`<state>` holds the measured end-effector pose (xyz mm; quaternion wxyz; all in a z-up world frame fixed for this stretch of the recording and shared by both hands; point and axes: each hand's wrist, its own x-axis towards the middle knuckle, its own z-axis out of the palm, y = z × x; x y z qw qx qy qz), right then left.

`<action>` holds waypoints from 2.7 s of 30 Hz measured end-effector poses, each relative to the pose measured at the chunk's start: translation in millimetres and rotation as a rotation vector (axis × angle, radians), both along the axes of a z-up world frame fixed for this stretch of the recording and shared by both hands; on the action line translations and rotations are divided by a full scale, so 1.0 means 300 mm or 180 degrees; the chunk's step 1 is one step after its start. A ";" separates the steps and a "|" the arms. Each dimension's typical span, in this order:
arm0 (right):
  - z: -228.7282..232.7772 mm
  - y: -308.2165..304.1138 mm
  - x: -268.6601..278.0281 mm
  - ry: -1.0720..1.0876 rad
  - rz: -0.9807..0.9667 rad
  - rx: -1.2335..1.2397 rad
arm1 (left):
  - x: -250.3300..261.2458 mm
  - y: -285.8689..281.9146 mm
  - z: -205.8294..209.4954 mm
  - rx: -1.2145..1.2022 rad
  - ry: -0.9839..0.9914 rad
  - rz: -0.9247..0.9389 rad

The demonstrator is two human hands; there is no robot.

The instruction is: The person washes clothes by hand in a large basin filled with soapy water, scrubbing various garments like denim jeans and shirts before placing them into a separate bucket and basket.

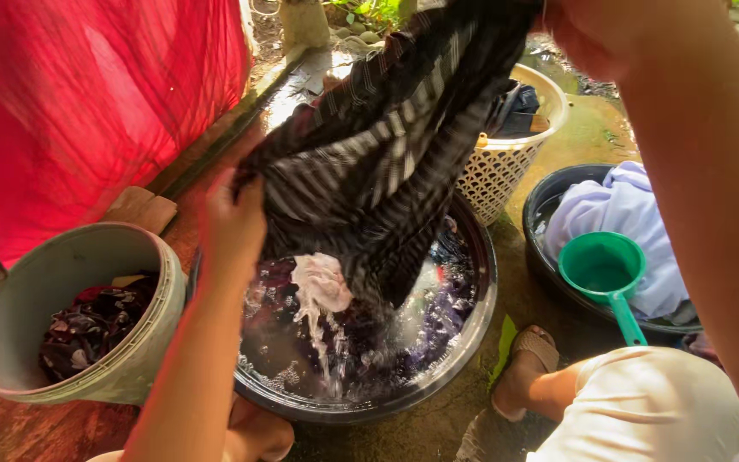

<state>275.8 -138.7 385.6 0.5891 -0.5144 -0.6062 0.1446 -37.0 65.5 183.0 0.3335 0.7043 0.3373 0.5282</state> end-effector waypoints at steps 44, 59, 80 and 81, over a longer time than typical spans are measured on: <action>-0.992 0.211 -0.301 0.0079 0.0445 -0.1923 | 0.155 -0.152 -0.313 -0.1772 -0.0584 -0.2124; -0.168 0.035 -0.034 0.0238 -0.1086 0.0391 | 0.571 0.013 -0.637 -0.1450 0.1733 -0.0775; -1.213 0.321 -0.359 0.3874 0.0145 -0.1155 | 0.115 0.007 -0.132 -0.2833 -0.2191 -0.2496; -1.180 0.316 -0.329 0.3832 0.0538 -0.0920 | 0.053 0.020 -0.182 -0.2831 -0.2229 -0.2205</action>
